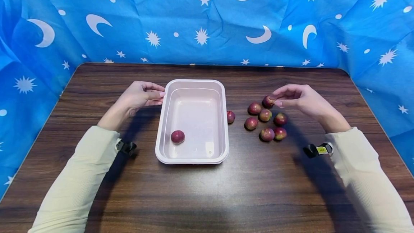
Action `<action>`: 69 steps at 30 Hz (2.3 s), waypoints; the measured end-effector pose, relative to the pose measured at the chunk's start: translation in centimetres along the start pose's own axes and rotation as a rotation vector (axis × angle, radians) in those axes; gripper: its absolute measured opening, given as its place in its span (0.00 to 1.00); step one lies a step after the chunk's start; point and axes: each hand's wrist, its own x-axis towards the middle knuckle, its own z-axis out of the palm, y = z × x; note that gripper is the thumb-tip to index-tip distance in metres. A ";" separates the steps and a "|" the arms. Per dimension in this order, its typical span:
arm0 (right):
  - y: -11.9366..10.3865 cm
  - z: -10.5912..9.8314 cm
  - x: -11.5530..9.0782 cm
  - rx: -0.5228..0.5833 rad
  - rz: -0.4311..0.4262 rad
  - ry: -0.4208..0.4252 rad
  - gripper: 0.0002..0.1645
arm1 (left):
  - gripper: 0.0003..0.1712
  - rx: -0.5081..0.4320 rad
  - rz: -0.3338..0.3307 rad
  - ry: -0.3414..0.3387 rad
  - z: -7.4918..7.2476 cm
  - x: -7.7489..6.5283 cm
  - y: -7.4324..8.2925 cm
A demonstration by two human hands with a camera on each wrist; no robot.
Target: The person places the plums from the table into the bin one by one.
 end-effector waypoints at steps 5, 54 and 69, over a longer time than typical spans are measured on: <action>1.3 -0.4 -0.9 0.005 0.051 0.024 0.21 | 0.20 -0.014 0.000 -0.004 0.0 0.0 0.0; 6.1 -0.2 -1.8 -0.022 0.121 -0.071 0.21 | 0.20 -0.022 0.012 -0.023 -0.3 0.1 0.0; 6.2 -0.2 -2.0 -0.054 0.158 -0.062 0.22 | 0.20 -0.025 0.010 -0.023 -0.2 0.2 -0.1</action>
